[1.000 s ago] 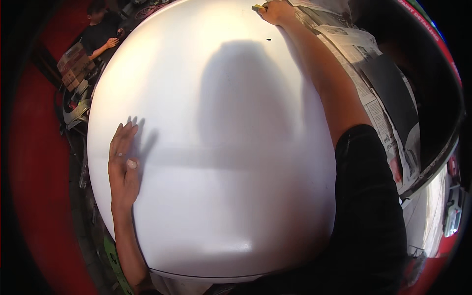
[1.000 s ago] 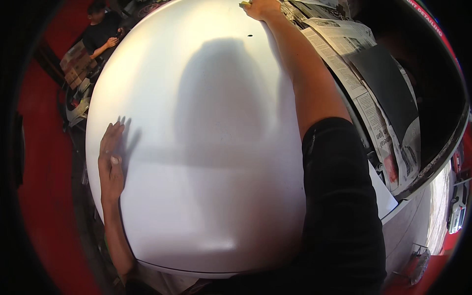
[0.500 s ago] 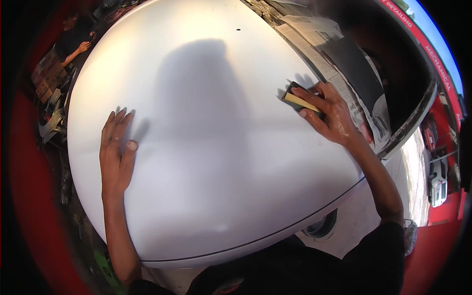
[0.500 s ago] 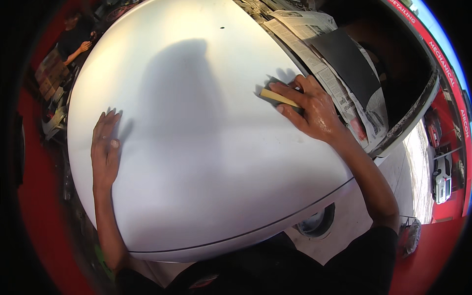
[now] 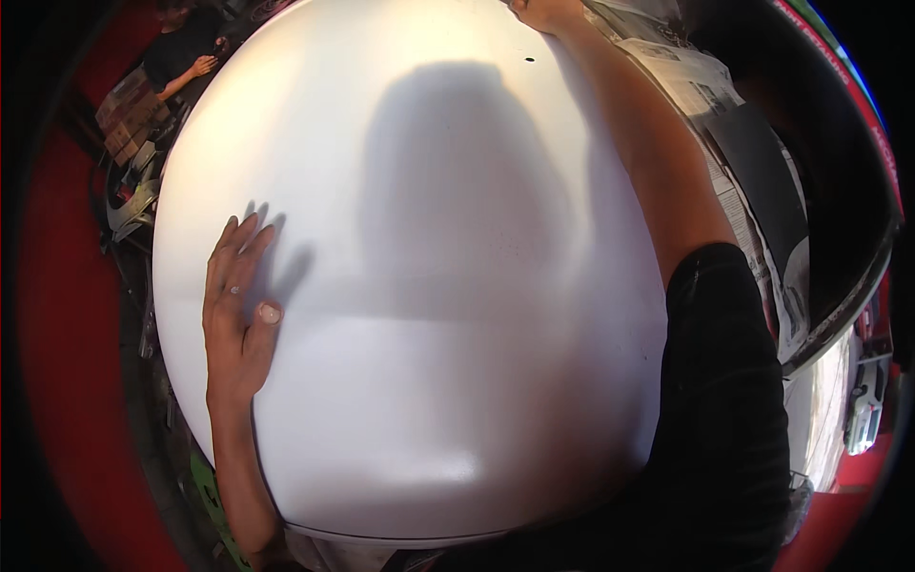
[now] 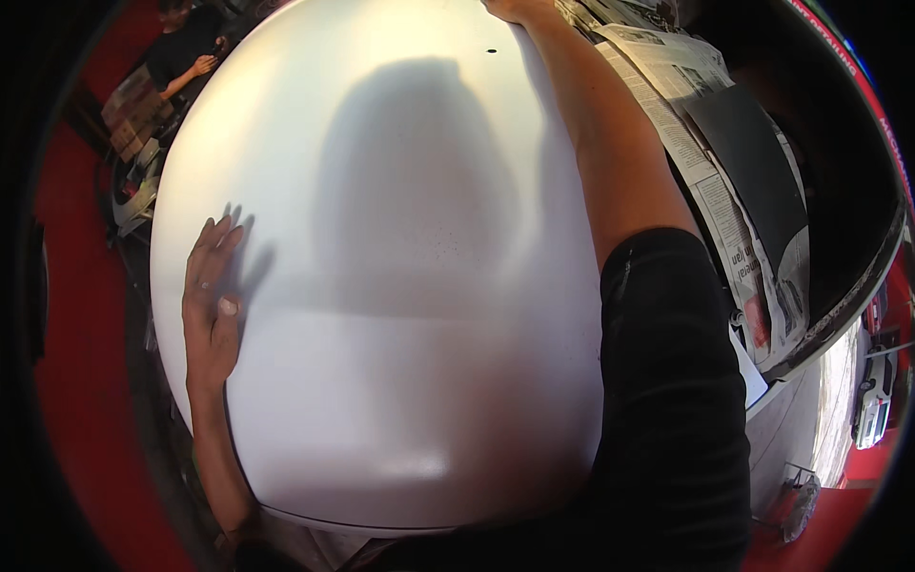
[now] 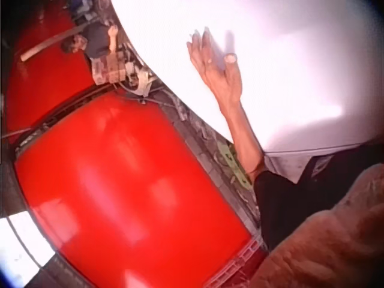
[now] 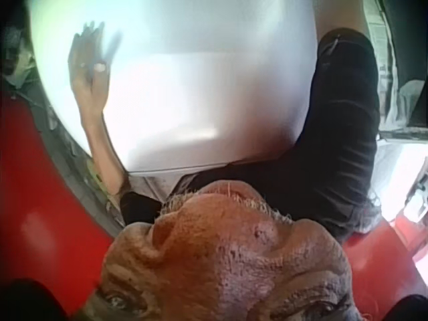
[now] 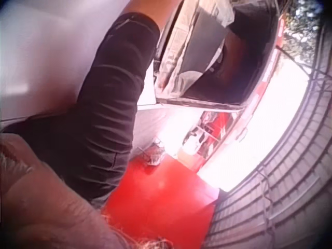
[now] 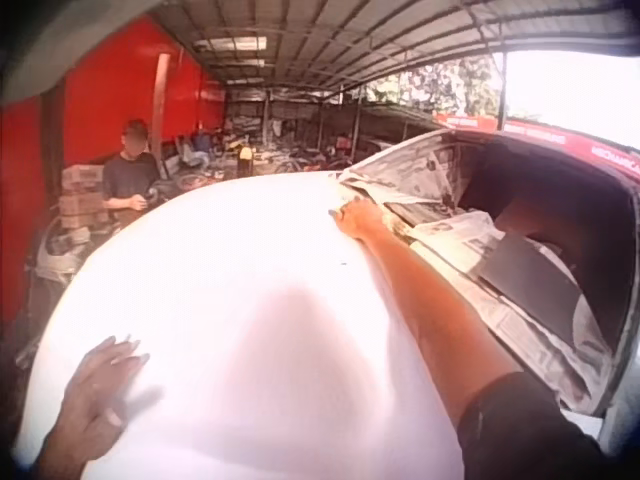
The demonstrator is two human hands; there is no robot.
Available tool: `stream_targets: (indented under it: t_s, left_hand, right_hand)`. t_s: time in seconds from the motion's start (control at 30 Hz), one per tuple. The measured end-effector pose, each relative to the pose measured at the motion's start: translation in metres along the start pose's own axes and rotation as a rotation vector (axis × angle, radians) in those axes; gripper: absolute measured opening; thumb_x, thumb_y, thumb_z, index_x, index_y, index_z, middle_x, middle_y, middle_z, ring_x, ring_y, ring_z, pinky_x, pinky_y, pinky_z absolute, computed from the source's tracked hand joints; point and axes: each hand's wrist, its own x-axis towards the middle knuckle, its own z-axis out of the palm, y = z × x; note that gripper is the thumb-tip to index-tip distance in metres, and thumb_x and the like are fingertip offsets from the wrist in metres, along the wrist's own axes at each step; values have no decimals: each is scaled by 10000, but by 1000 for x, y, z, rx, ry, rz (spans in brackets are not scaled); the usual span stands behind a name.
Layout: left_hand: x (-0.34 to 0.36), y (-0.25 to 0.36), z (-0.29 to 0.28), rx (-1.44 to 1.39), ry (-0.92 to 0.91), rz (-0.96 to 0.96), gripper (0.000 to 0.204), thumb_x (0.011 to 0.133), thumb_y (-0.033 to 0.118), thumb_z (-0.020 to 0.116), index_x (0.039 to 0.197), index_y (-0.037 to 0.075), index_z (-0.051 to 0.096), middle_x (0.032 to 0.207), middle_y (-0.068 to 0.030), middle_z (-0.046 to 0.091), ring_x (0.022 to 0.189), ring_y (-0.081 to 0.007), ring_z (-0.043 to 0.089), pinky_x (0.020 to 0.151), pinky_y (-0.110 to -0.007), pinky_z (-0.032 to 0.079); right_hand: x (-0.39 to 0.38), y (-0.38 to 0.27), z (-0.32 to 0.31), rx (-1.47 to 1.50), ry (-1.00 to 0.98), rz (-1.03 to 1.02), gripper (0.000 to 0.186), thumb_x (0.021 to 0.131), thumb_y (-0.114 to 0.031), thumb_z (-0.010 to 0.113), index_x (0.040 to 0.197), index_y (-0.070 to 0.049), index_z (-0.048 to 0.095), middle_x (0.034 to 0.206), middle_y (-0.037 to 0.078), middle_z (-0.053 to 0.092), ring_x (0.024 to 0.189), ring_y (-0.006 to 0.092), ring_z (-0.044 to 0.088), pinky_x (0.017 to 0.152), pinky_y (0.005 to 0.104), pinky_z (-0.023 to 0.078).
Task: The person wets and sands the hood of a car using a sanding block and a sponge, feeling the surface by hand.
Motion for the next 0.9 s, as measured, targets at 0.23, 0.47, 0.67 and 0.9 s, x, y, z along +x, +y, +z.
stream_targets:
  t_s: [0.23, 0.47, 0.67, 0.9]
  left_hand:
    - [8, 2, 19, 77, 21, -55, 578, 1096, 471, 576, 1459, 29, 663, 1593, -200, 555, 1562, -391, 417, 1275, -506, 346]
    - [3, -7, 19, 75, 76, -151, 474, 1121, 372, 577, 1467, 60, 664, 1591, -202, 560, 1567, -361, 416, 1284, -470, 335]
    - [-1, 19, 20, 124, -157, -84, 668, 1062, 510, 624, 1570, 83, 557, 1689, -182, 430, 1599, -387, 339, 1305, -515, 306]
    - [1, -7, -4, -223, -107, -49, 598, 1023, 475, 719, 1469, 79, 664, 1589, -169, 566, 1518, -356, 487, 1239, -499, 423]
  right_hand:
    - [-144, -60, -91, 97, -78, -87, 442, 1055, -475, 590, 1392, -230, 740, 1176, 160, 649, 1114, 336, 652, 909, 498, 568]
    - [-319, -113, -283, 444, -219, -336, 394, 1016, -349, 728, 1392, -236, 759, 1005, 112, 560, 991, 279, 623, 791, 429, 567]
    - [-305, -102, -262, 516, -206, -504, 395, 1000, -346, 754, 1343, -153, 794, 946, 113, 588, 892, 246, 598, 769, 389, 542]
    - [-42, -112, -73, 391, -199, -183, 494, 1035, -488, 619, 1383, -167, 761, 1062, 131, 646, 990, 269, 666, 904, 382, 535]
